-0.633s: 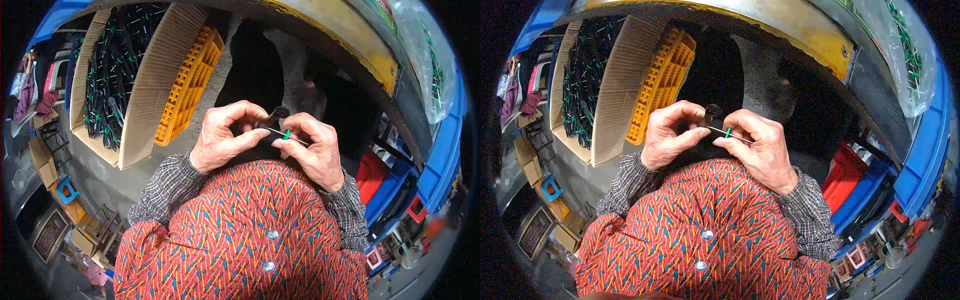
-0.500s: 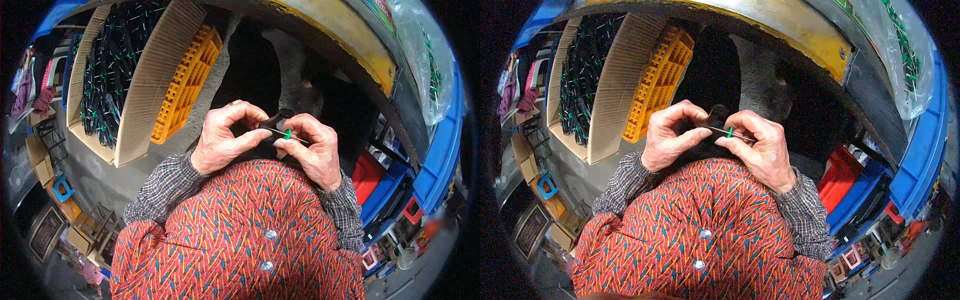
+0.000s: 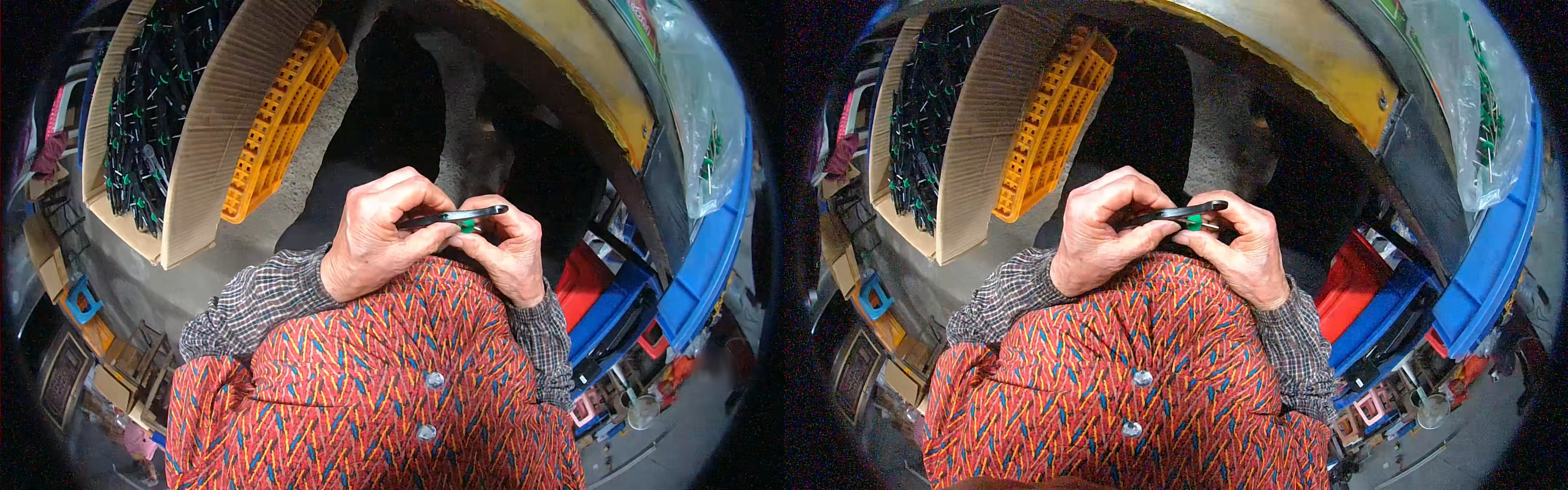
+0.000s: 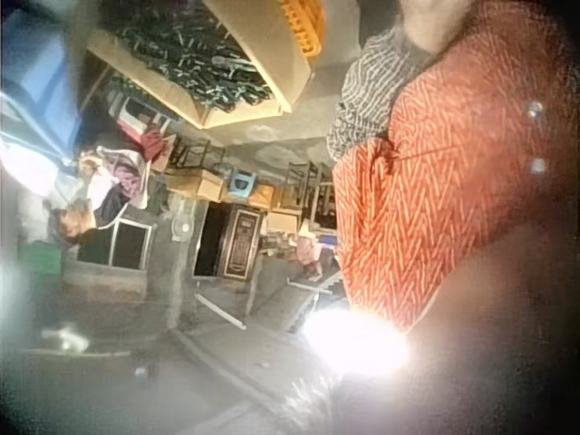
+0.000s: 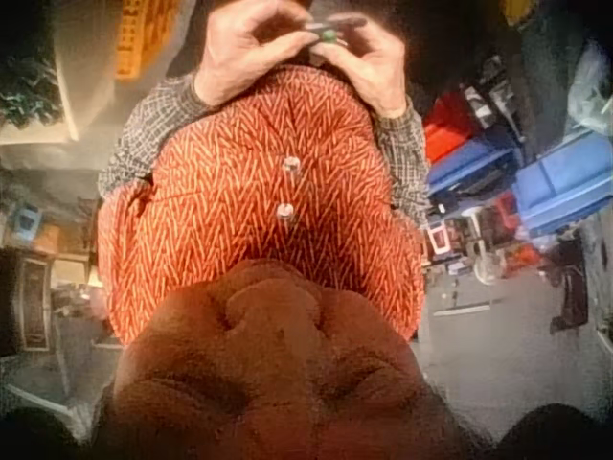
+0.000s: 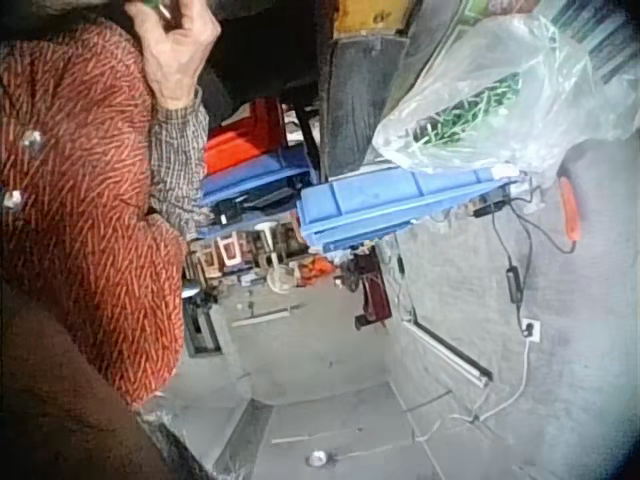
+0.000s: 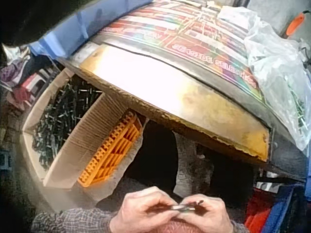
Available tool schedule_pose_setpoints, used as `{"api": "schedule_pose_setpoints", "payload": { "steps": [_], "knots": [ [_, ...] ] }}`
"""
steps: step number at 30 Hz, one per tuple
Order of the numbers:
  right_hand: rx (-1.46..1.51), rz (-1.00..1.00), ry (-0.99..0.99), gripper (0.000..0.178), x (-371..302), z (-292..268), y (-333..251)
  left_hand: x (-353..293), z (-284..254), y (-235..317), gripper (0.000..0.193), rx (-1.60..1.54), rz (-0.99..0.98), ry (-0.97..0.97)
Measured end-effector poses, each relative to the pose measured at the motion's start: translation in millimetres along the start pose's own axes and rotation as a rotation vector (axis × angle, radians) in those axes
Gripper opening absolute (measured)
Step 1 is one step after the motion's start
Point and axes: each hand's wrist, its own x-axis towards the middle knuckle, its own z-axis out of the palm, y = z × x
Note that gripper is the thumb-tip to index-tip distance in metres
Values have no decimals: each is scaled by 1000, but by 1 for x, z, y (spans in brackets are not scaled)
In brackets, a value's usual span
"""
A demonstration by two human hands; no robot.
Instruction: The person assembles small green plastic pins into circular black plastic components by hand.
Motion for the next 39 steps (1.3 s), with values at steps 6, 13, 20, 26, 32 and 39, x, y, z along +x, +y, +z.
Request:
{"api": "schedule_pose_setpoints", "payload": {
  "steps": [6,13,20,26,32,39],
  "knots": [
    [42,30,-2,24,3,-2,3,4,3,-5,18,54,62,44],
    [-1,48,-27,24,8,-5,7,6,5,-11,19,106,142,75],
    [33,91,-25,23,10,-6,9,8,5,-14,20,158,161,59],
    [-46,89,-44,24,10,-8,12,9,7,-18,21,204,197,52],
    [-32,82,-66,23,10,-10,14,9,6,-18,20,237,185,38],
    [-45,115,-130,24,11,-13,15,8,7,-22,19,240,178,35]
  ]
}}
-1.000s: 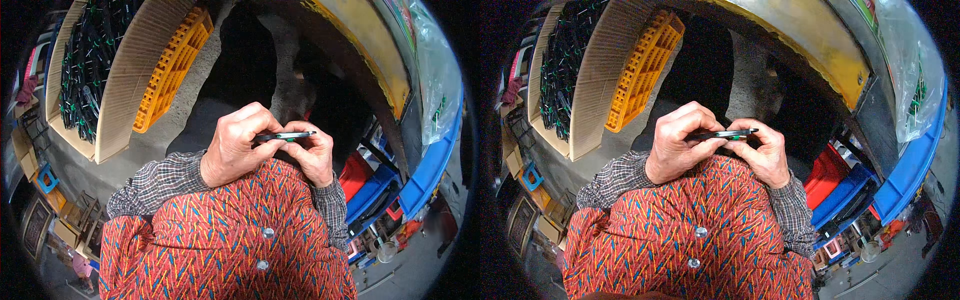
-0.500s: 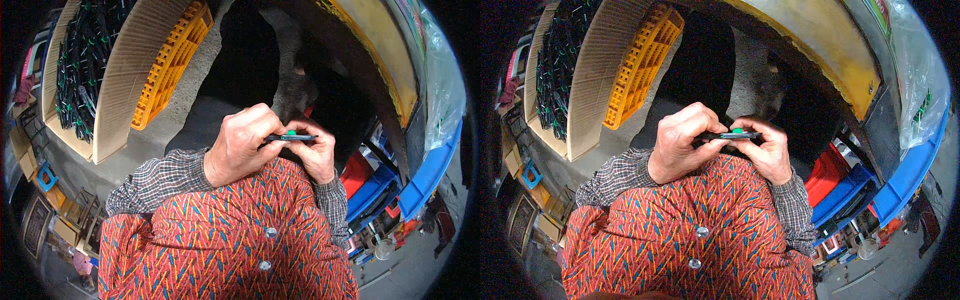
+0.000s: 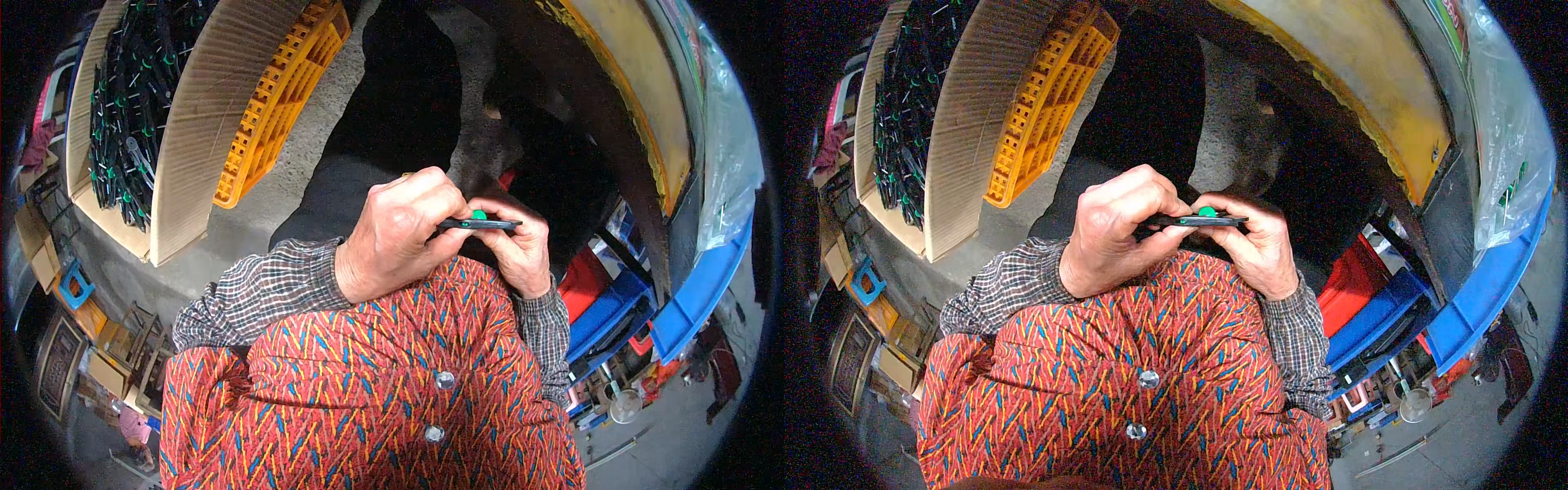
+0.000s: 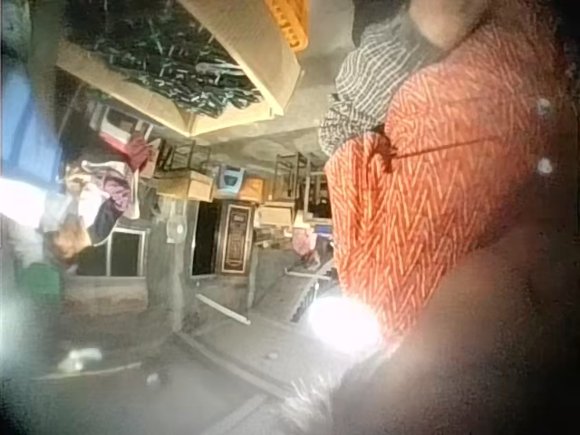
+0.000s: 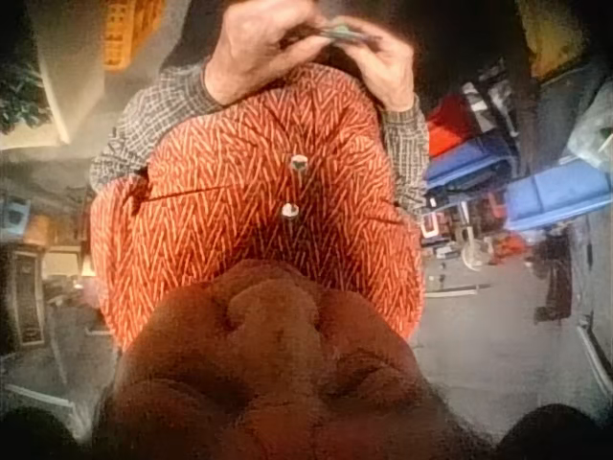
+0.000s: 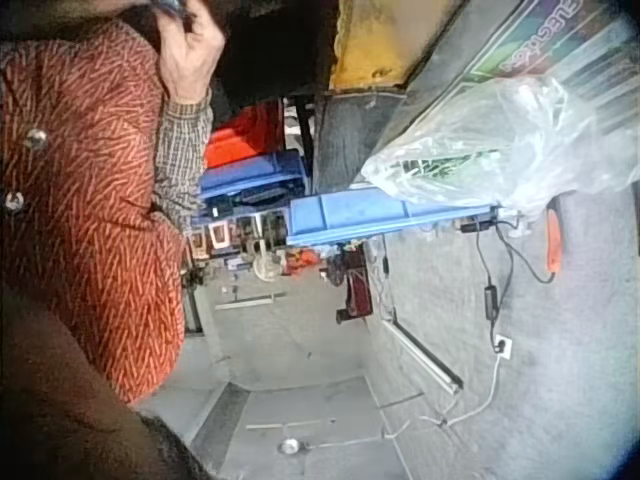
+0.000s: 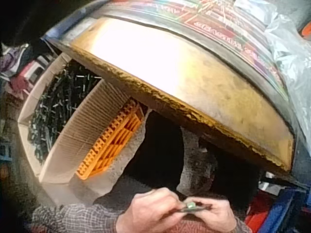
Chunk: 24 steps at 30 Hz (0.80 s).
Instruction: The person assembles small green plastic pins into circular black plastic components by hand.
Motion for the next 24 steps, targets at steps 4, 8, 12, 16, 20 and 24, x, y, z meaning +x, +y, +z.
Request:
{"api": "schedule_pose_setpoints", "payload": {
  "steps": [4,8,12,16,20,24],
  "knots": [
    [29,-10,1,24,0,1,-1,1,-1,0,19,-5,4,5],
    [-5,-14,25,25,0,2,1,1,-2,2,18,-8,-14,1],
    [-34,-18,9,26,1,2,-3,1,-1,1,18,-34,-12,11],
    [-62,-34,13,24,2,2,-5,1,0,0,18,-30,-10,7],
    [-61,-43,16,24,1,3,-5,0,0,0,18,-38,0,19],
    [-22,-21,22,22,-1,3,0,0,0,-1,17,-29,25,15]
  ]
}}
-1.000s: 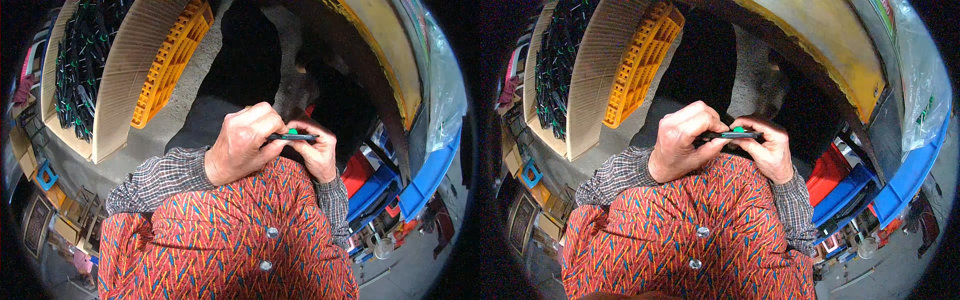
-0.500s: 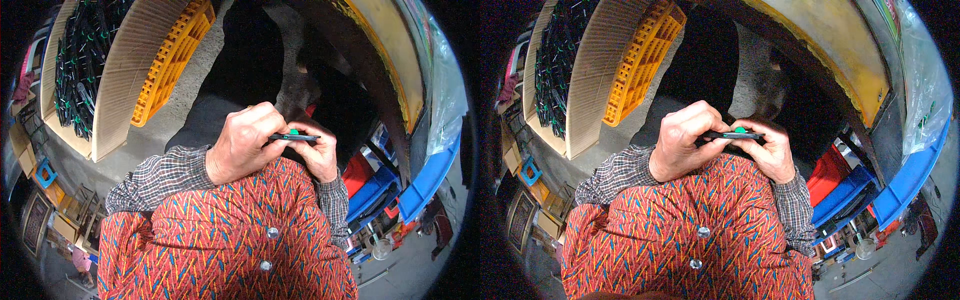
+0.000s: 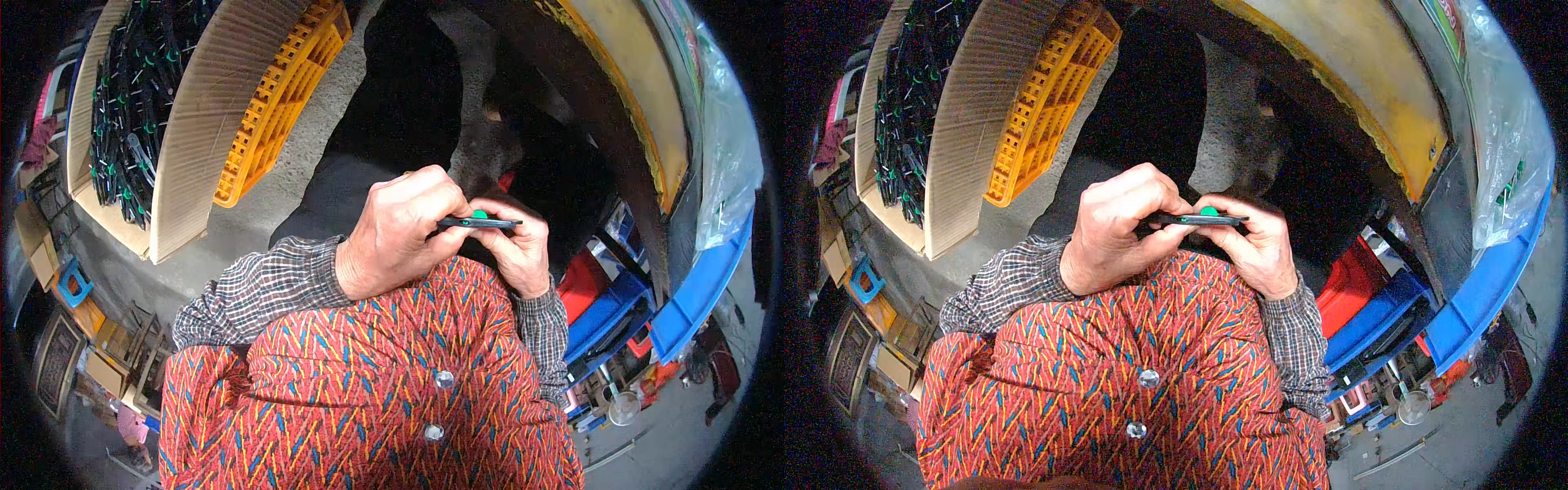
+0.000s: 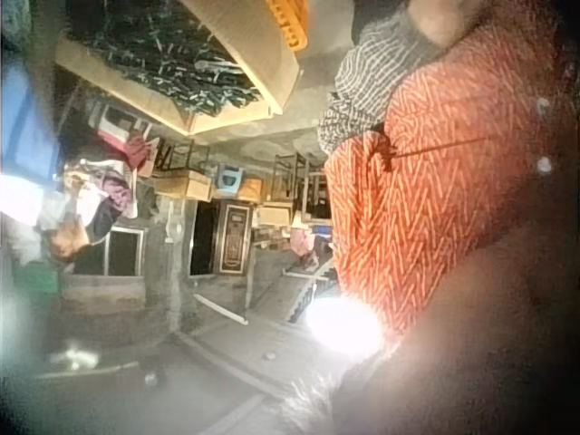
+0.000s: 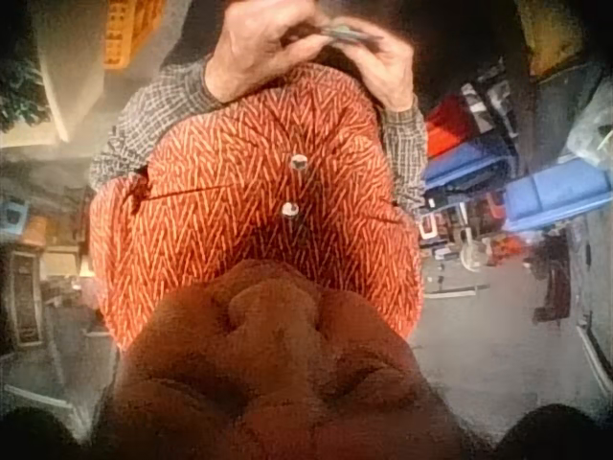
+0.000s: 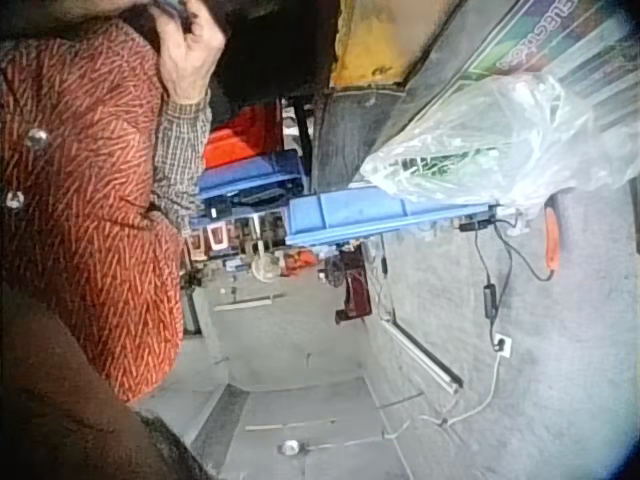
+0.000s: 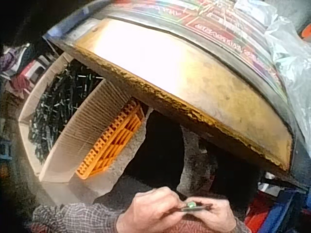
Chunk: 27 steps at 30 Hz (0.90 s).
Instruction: The person assembles small green plastic pins into circular black plastic components by hand.
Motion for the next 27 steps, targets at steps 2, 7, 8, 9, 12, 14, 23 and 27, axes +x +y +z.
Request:
{"api": "schedule_pose_setpoints", "payload": {
  "steps": [2,7,8,9,12,14,23,27],
  "knots": [
    [16,-3,2,22,0,0,0,0,0,1,17,-6,-7,-2],
    [11,24,9,22,-1,-1,2,0,1,0,17,-10,-3,10],
    [9,23,9,22,-1,-1,0,0,1,0,18,-15,-5,11],
    [-4,12,6,22,0,0,-2,-1,1,0,18,-18,-8,11],
    [22,-11,33,23,1,5,-7,0,-1,0,18,-14,11,18],
    [59,-25,66,23,1,5,-8,0,-3,2,17,-54,-33,8],
    [66,-3,126,12,-7,0,-8,2,-17,14,8,-431,-319,-78],
    [-27,-79,132,12,-12,-4,-15,-2,-16,12,11,-466,-295,-92]
  ]
}}
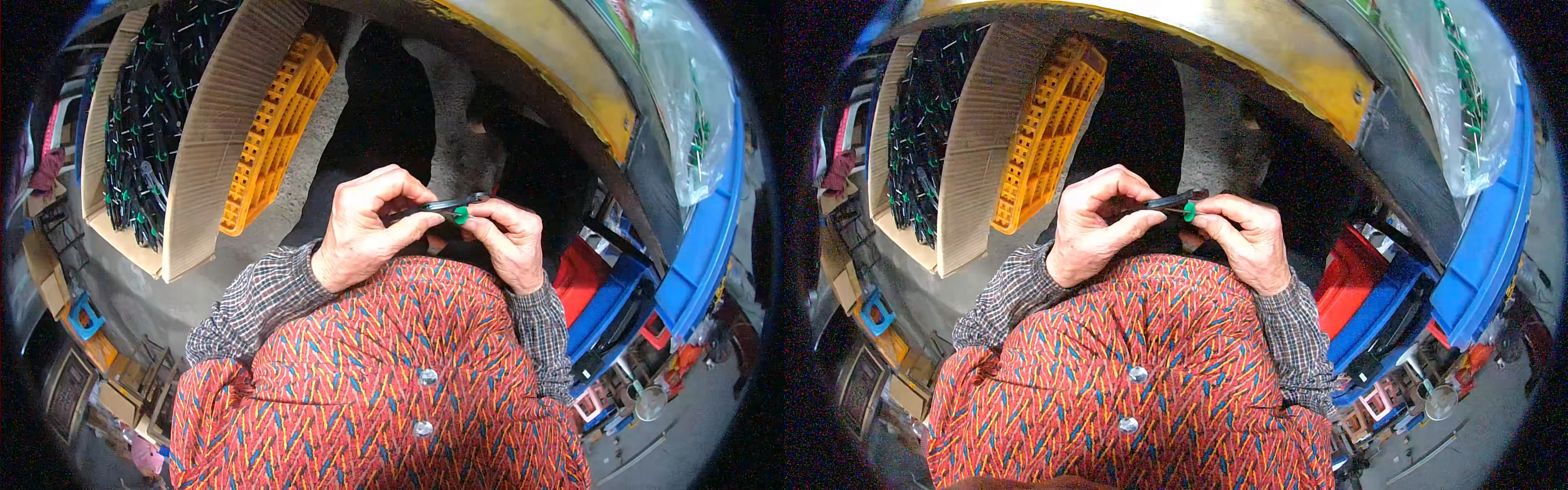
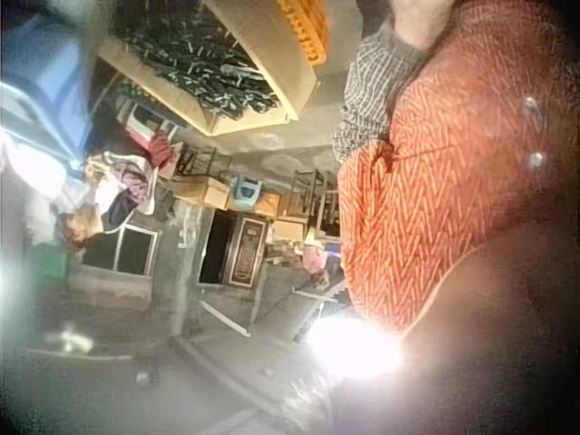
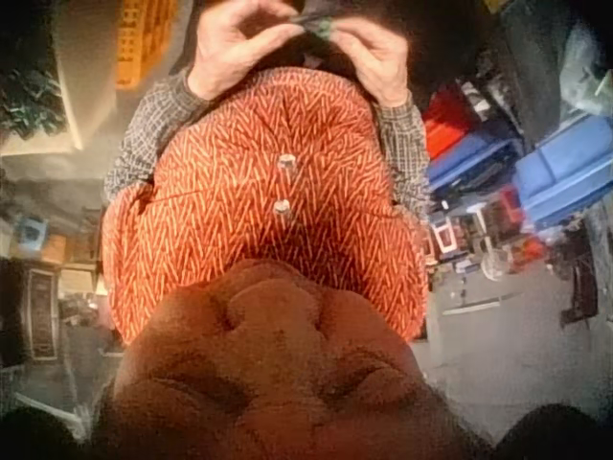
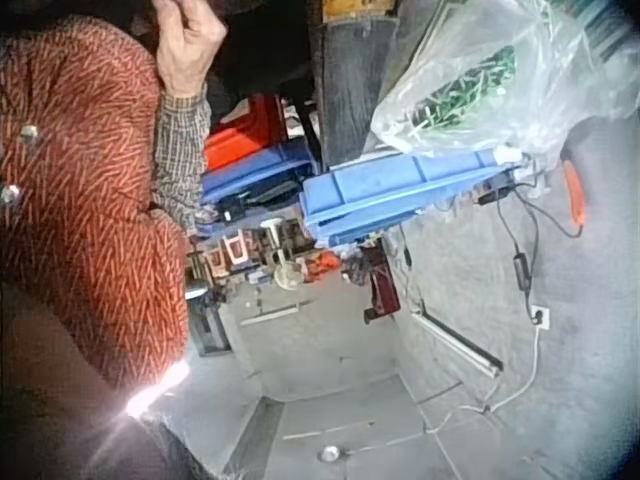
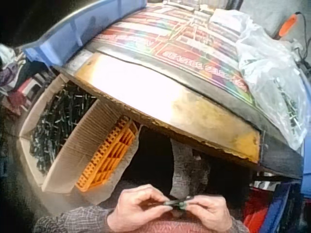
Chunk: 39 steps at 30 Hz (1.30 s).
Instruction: The person assembles small green plastic pins into circular black plastic components by hand.
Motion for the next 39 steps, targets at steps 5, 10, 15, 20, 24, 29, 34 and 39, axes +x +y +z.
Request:
{"api": "schedule_pose_setpoints", "payload": {
  "steps": [5,10,15,20,24,29,34,39],
  "knots": [
    [-41,-94,-15,9,-3,-5,-3,0,4,2,17,113,85,-25],
    [-196,-219,42,6,-13,-5,-18,7,9,27,29,212,-19,-181],
    [-260,-335,84,8,-24,-6,-16,8,24,30,26,490,205,-259],
    [-278,-395,121,13,-35,-9,-14,5,39,39,16,545,209,-255],
    [-342,-382,120,16,-50,-28,-27,2,46,41,13,486,258,-255],
    [-642,-433,374,17,-85,-80,-61,1,55,49,13,486,217,-250],
    [-854,-457,804,9,-129,-135,-104,-2,63,50,13,491,225,-249],
    [-1020,-296,1176,11,-159,-213,-109,-6,67,52,13,498,202,-224]
  ]
}}
